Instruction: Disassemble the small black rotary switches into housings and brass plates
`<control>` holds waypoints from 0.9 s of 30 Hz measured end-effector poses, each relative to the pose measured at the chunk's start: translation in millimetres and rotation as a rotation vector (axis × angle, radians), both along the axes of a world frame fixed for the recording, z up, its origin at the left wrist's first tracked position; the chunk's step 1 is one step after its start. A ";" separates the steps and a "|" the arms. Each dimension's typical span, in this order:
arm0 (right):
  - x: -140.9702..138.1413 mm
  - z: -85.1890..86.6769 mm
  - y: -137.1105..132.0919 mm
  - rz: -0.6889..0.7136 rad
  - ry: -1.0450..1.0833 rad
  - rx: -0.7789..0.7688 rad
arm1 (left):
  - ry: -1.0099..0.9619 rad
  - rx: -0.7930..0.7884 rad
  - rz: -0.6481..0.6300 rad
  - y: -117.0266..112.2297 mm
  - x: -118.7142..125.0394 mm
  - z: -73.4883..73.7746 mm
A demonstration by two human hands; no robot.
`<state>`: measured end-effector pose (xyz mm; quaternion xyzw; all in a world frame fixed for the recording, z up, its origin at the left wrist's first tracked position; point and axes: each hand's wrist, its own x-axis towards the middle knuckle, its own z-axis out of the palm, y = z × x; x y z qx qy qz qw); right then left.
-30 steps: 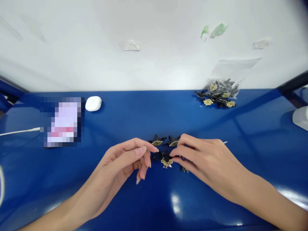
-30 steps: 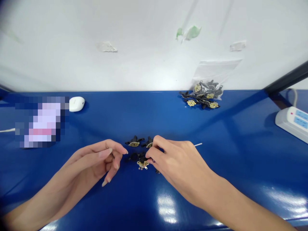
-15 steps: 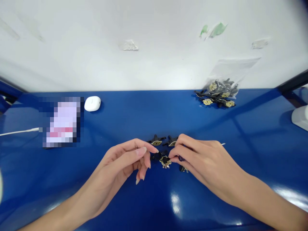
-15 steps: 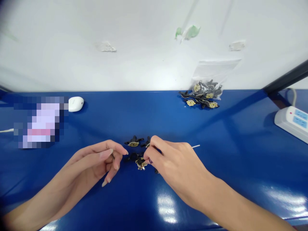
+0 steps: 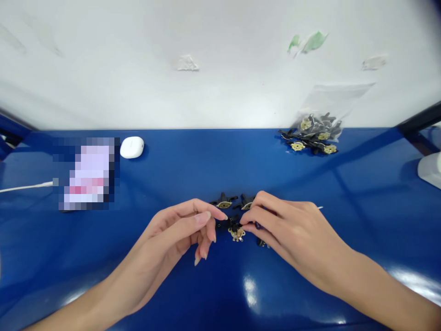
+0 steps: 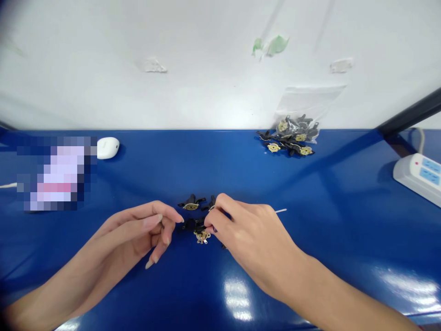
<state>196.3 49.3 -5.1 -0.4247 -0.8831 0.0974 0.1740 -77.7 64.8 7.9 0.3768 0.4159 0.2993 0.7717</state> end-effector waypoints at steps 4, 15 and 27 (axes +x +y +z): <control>-0.7 3.5 0.6 -0.013 0.023 0.034 | -0.028 -0.002 0.003 -0.9 -0.3 1.2; -14.2 7.4 -11.1 -0.008 0.322 0.113 | -0.294 0.002 -0.040 -8.4 3.8 5.1; -29.9 2.1 -19.7 -0.043 0.286 0.044 | -0.415 -0.123 -0.121 -19.8 3.0 -1.8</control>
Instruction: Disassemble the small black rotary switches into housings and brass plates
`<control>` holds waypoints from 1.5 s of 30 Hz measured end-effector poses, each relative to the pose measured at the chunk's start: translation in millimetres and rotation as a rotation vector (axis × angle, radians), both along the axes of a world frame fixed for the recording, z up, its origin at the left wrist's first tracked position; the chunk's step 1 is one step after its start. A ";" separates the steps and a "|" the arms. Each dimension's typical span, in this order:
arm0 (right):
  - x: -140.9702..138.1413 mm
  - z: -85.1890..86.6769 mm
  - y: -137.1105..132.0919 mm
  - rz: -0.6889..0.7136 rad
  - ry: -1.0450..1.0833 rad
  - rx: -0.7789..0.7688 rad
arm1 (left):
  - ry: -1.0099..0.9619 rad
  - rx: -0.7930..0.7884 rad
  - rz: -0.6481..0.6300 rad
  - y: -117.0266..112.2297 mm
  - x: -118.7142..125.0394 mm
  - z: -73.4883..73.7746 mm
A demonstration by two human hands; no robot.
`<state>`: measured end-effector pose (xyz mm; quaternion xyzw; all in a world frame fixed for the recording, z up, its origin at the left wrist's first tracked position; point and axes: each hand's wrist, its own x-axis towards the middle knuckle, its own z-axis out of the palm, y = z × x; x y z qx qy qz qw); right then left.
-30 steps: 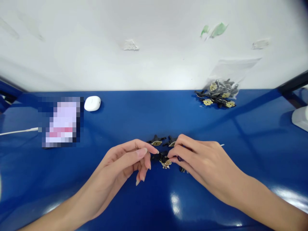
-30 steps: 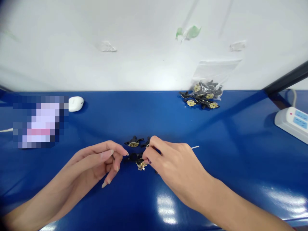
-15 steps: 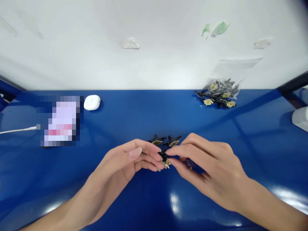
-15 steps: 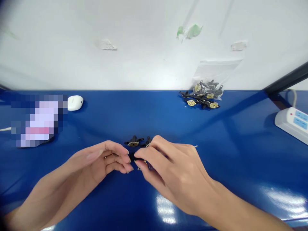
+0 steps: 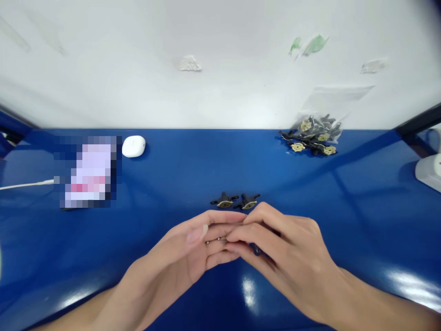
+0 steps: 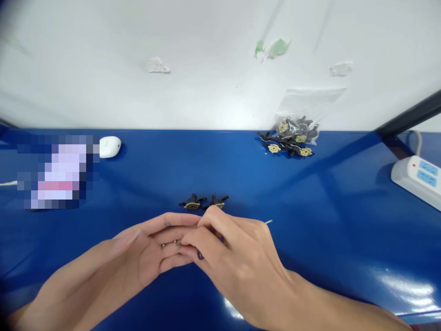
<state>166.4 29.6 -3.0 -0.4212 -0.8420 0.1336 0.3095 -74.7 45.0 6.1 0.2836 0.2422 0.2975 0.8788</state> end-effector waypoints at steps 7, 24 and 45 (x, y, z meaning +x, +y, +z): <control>14.0 8.1 6.0 -0.014 0.030 -0.044 | 0.099 0.049 0.130 7.7 3.9 7.6; 22.7 0.7 15.0 0.102 -0.235 -0.037 | 0.119 -0.024 0.319 22.4 -3.2 5.3; -0.3 5.9 -1.0 -0.002 0.054 0.020 | -0.146 -0.087 0.017 -1.0 2.0 3.5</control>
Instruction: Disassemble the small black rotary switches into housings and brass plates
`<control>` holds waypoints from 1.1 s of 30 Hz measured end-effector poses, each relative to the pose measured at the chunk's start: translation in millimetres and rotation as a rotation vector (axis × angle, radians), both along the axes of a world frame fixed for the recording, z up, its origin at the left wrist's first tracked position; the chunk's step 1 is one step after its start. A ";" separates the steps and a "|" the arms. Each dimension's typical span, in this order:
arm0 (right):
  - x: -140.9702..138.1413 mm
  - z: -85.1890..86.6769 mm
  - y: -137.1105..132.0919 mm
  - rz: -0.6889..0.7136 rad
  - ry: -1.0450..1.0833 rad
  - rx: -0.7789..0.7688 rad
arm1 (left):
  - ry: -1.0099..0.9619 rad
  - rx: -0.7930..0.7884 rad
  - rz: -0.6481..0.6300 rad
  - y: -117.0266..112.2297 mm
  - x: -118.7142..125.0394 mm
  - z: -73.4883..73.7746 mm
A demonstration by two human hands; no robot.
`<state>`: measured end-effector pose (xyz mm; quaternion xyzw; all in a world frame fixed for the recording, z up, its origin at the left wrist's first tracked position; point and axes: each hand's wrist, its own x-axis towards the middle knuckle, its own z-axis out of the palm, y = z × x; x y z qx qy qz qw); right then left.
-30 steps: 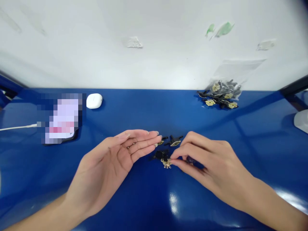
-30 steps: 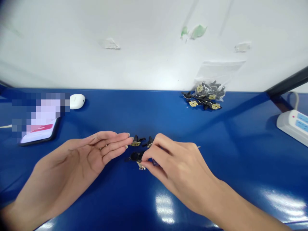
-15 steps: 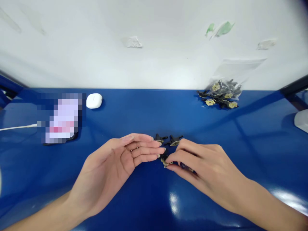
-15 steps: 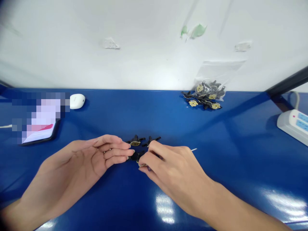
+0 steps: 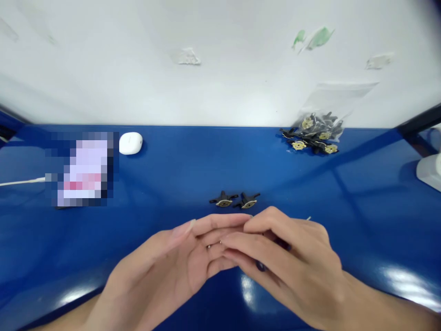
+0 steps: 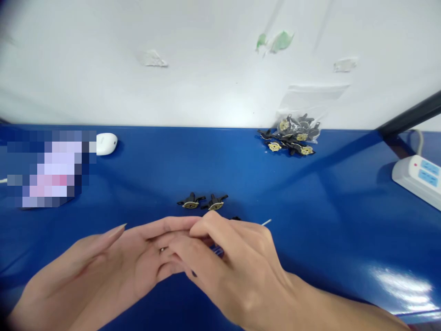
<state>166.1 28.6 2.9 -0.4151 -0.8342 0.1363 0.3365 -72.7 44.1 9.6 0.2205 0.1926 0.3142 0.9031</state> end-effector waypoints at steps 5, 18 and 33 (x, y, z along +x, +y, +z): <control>-2.8 -6.7 -5.1 0.005 -0.011 -0.064 | -0.030 0.021 -0.031 -1.6 2.6 -1.3; -0.9 -0.4 -1.1 0.069 -0.043 -0.040 | -0.109 0.036 -0.037 -9.8 5.9 -14.4; -8.4 -17.6 -19.8 0.059 -0.025 -0.179 | -0.093 0.081 -0.128 -10.7 7.5 -7.6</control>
